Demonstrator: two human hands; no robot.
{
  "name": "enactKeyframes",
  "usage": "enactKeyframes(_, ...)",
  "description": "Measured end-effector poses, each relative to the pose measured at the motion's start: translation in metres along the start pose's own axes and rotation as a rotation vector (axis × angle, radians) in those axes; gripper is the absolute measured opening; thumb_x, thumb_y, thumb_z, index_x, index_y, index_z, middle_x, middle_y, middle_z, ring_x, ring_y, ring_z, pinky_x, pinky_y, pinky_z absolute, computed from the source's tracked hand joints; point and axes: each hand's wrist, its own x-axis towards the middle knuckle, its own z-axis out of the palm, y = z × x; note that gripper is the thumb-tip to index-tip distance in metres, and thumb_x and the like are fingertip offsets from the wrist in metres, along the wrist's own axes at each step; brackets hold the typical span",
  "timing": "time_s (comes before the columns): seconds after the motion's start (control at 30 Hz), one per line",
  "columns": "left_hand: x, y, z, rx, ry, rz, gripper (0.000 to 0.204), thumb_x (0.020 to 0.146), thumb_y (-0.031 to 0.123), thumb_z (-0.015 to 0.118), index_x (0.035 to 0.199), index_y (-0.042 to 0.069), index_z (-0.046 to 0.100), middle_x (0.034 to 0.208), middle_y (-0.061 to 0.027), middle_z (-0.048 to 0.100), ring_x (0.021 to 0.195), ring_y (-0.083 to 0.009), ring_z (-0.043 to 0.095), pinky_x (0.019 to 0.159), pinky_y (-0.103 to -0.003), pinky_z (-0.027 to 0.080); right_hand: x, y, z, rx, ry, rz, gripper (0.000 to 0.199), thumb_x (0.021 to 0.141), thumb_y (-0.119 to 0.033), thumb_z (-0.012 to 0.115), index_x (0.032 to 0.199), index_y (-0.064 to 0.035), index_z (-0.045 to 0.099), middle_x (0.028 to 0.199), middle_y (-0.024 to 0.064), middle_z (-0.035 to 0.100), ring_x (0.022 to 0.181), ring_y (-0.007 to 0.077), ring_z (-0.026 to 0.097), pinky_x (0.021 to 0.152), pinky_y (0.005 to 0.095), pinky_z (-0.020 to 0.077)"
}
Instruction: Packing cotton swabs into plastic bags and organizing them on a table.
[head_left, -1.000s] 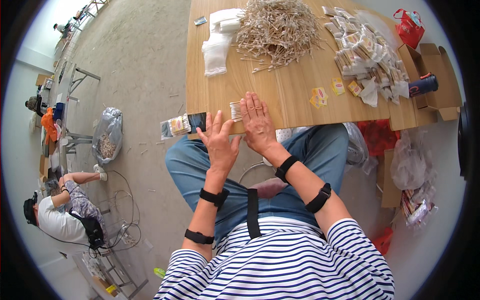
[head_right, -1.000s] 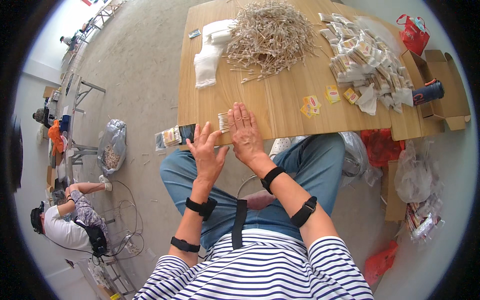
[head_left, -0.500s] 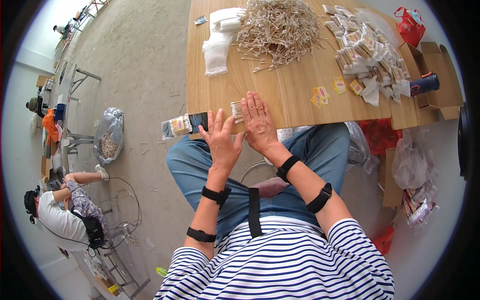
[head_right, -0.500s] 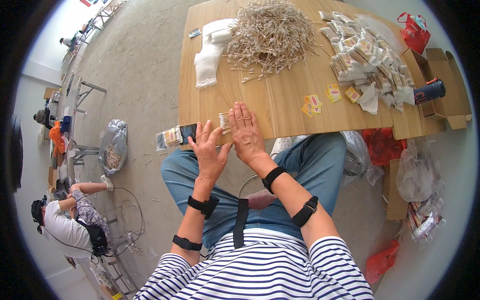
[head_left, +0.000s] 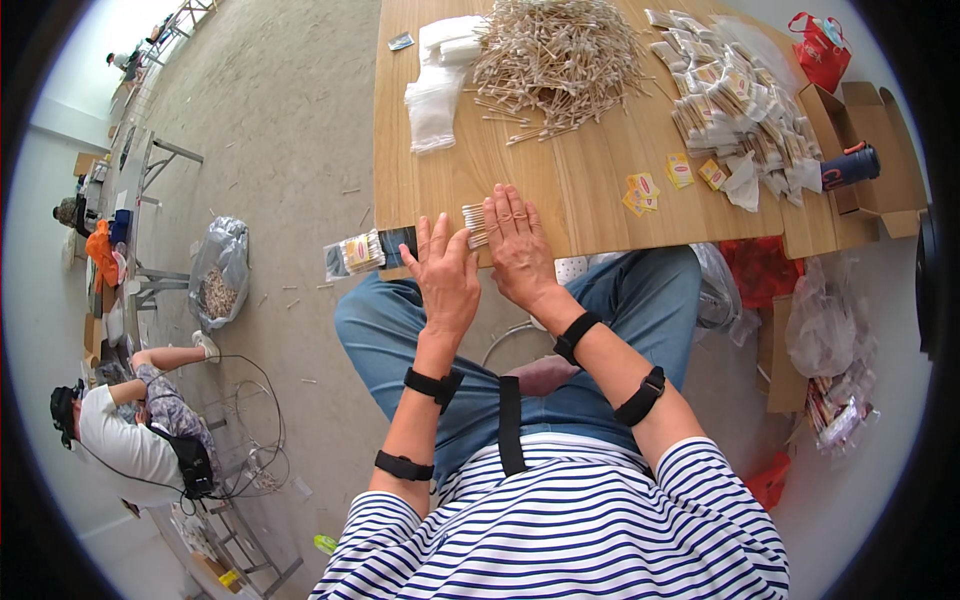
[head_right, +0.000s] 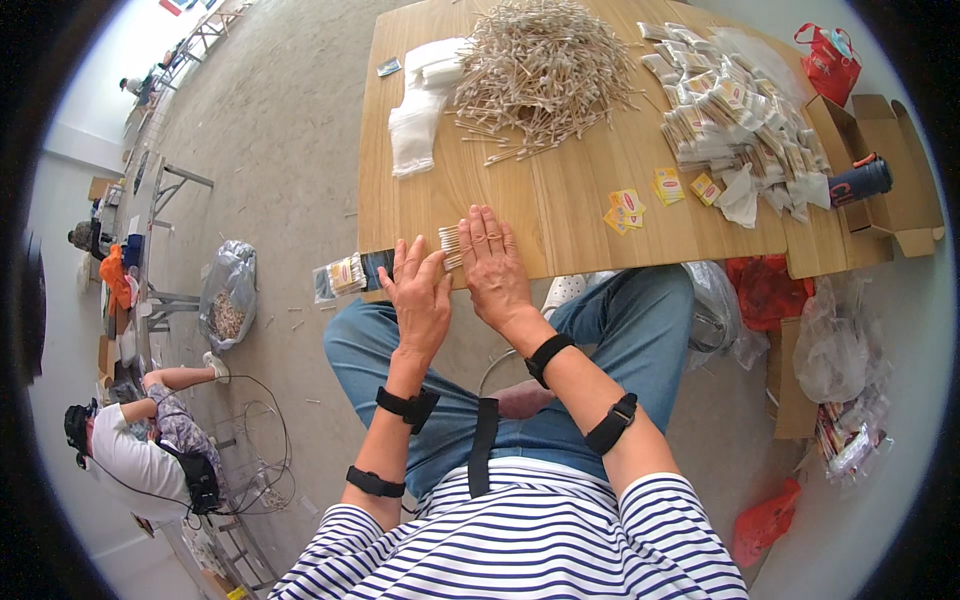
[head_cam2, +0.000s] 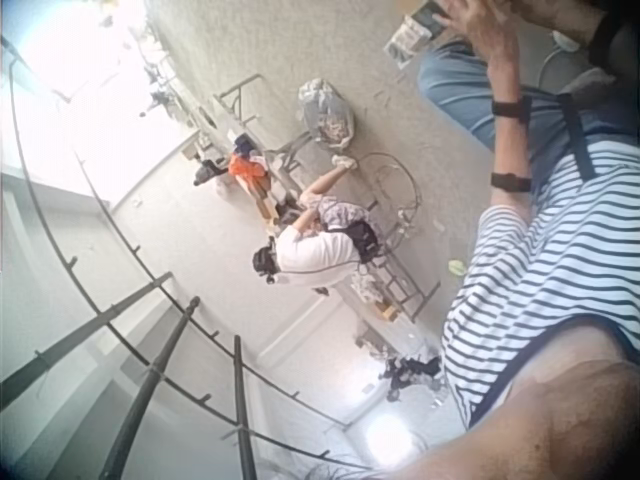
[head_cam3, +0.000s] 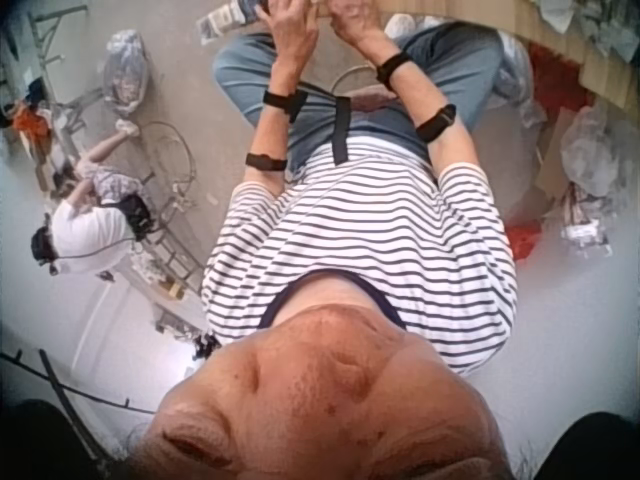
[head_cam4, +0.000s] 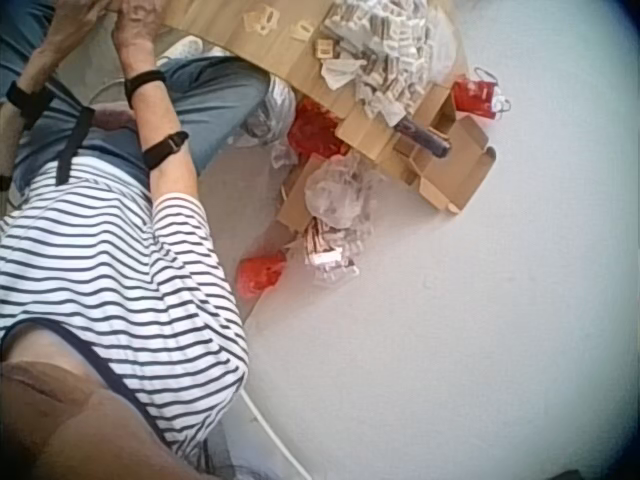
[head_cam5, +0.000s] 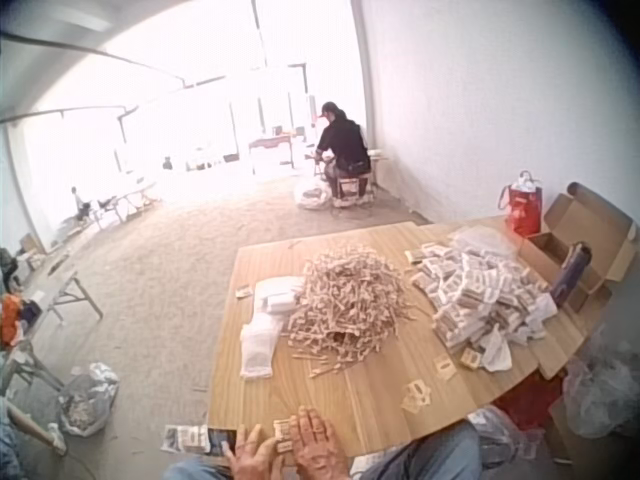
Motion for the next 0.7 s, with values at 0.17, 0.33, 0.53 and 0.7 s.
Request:
enactKeyframes(0.17,0.001,0.0,0.002,-0.005,0.009,-0.003,0.034,0.086,0.011,0.066,0.12,0.009,0.065,0.146,-0.0143,0.048,0.145,-0.0346,0.029,0.116,-0.063,0.008,0.0,0.001,0.001,-0.01,0.001,0.004,0.072,0.083,-0.013,0.059,0.148,0.0028,0.032,0.158,0.0223,0.025,0.149,0.0343,0.02,0.122,0.0449,0.0141)
enactKeyframes(0.33,0.001,-0.001,0.003,0.012,0.009,0.011,0.033,0.087,0.01,0.065,0.12,0.008,0.065,0.145,-0.0145,0.048,0.145,-0.0347,0.029,0.116,-0.064,0.009,0.0,0.0,0.002,-0.006,0.012,0.004,0.072,0.083,-0.013,0.059,0.148,0.0026,0.033,0.158,0.0219,0.026,0.149,0.0342,0.02,0.122,0.0446,0.0145)
enactKeyframes(0.53,0.004,-0.001,0.001,0.026,0.007,0.005,0.03,0.089,0.01,0.063,0.118,0.007,0.066,0.144,-0.0147,0.05,0.145,-0.0344,0.03,0.115,-0.064,0.01,-0.001,0.0,0.0,-0.048,-0.013,0.002,0.072,0.083,-0.013,0.059,0.148,0.0024,0.033,0.158,0.0219,0.027,0.149,0.034,0.021,0.122,0.0445,0.0149)
enactKeyframes(0.7,0.011,-0.003,0.004,0.027,0.028,0.012,0.026,0.091,0.011,0.061,0.116,0.007,0.067,0.143,-0.0155,0.05,0.144,-0.0356,0.031,0.115,-0.064,0.01,0.0,-0.001,0.0,-0.032,0.001,0.004,0.073,0.082,-0.011,0.059,0.148,0.0024,0.033,0.158,0.0218,0.026,0.149,0.0342,0.021,0.122,0.0445,0.0151)
